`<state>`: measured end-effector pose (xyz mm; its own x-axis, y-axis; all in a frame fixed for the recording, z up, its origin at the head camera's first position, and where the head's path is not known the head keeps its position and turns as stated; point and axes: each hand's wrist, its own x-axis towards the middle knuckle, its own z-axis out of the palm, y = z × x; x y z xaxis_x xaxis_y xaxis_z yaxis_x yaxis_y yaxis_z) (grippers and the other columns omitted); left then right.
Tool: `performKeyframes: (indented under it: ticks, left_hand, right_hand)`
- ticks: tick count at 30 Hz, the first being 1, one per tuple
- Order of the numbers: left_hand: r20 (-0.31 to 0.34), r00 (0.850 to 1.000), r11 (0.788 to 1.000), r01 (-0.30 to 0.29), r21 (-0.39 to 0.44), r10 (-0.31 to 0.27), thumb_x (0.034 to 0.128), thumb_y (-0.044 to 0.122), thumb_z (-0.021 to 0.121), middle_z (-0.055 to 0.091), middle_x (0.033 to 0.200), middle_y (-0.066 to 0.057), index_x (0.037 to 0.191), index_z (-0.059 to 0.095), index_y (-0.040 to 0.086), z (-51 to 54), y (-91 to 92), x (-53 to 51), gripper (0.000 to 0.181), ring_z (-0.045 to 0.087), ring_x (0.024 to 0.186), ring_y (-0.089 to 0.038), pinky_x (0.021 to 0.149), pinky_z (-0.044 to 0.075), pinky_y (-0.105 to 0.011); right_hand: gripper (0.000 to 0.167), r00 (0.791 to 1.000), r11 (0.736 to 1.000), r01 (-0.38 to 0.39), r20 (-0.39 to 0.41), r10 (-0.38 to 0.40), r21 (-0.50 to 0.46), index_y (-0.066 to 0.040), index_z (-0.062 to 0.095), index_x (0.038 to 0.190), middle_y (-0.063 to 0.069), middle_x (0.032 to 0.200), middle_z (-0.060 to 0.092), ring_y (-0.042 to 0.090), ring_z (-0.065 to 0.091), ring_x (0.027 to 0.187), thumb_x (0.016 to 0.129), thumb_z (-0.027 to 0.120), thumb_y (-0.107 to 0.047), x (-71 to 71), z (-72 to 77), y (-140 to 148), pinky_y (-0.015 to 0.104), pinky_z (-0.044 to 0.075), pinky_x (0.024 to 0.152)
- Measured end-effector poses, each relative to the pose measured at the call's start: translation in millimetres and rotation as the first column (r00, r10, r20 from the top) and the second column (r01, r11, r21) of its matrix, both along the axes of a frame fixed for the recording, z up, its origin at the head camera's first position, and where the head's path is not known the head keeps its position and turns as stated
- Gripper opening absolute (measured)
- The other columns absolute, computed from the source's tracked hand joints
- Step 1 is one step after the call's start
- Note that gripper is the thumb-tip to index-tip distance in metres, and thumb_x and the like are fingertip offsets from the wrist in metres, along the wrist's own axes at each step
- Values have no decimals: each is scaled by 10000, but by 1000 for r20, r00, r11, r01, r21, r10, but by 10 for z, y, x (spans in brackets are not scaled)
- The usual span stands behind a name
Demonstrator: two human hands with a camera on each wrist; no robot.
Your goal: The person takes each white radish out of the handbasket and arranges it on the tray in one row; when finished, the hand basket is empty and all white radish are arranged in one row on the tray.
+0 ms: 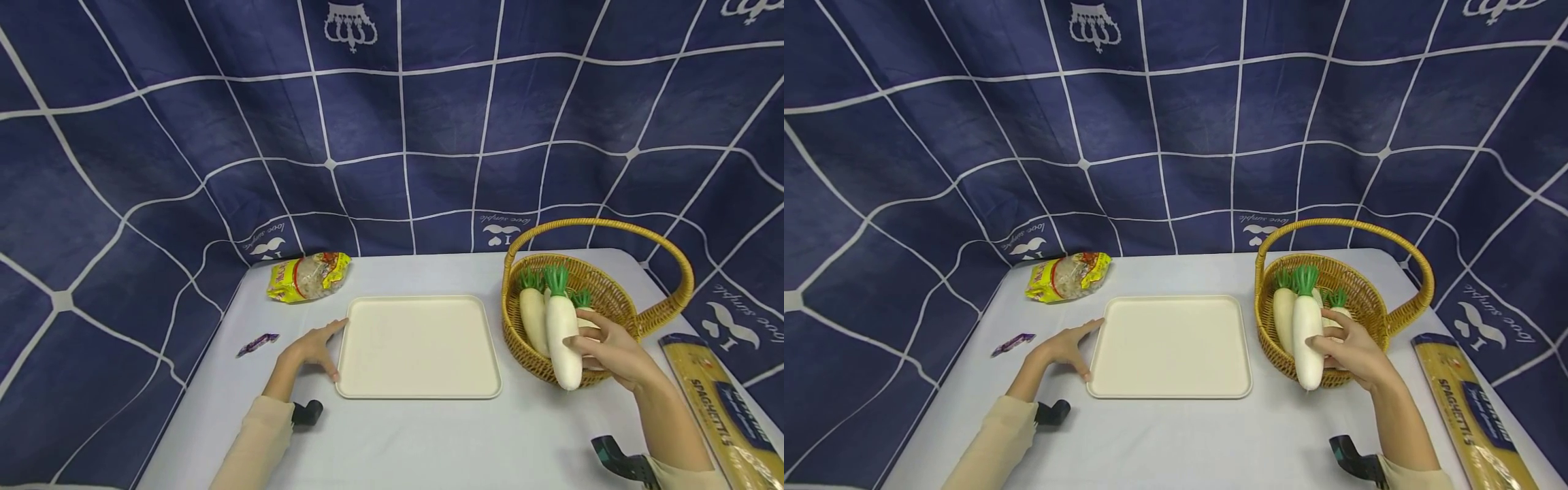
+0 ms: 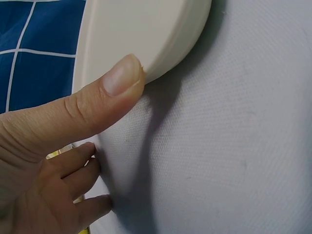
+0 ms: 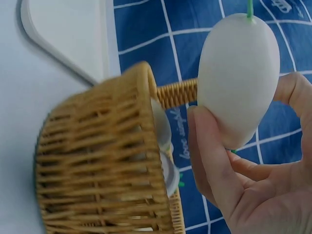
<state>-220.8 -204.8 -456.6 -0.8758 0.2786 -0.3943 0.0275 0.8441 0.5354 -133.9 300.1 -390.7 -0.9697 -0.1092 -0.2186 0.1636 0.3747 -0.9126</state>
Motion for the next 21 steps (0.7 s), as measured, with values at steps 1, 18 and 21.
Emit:
performKeyframes:
  ticks: [1,18,21]
  left_hand:
    - [0,1000,1000,0,0,0,461,112,919,225,1519,-211,1488,274,125,-3,0,1,1213,206,1379,-433,1099,198,-601]
    - [7,1000,1000,16,5,-16,443,173,929,226,1511,-232,1486,281,128,64,7,13,1228,205,1369,-456,1090,189,-622]
    - [4,1000,1000,6,1,-6,453,138,924,228,1515,-220,1488,275,127,31,8,10,1222,208,1374,-445,1091,197,-616]
  right_hand:
    - [775,1000,1000,-7,-11,7,4,109,84,1441,412,1266,400,175,626,862,882,569,-121,23,-7,-23,337,570,673]
    - [783,993,987,-108,-49,103,-122,61,148,1443,365,1252,422,265,609,928,819,606,-53,127,-2,-500,392,563,693]
    - [778,991,983,-125,-60,118,-131,63,155,1441,365,1264,425,257,601,940,816,602,-57,97,-19,-578,374,557,694]
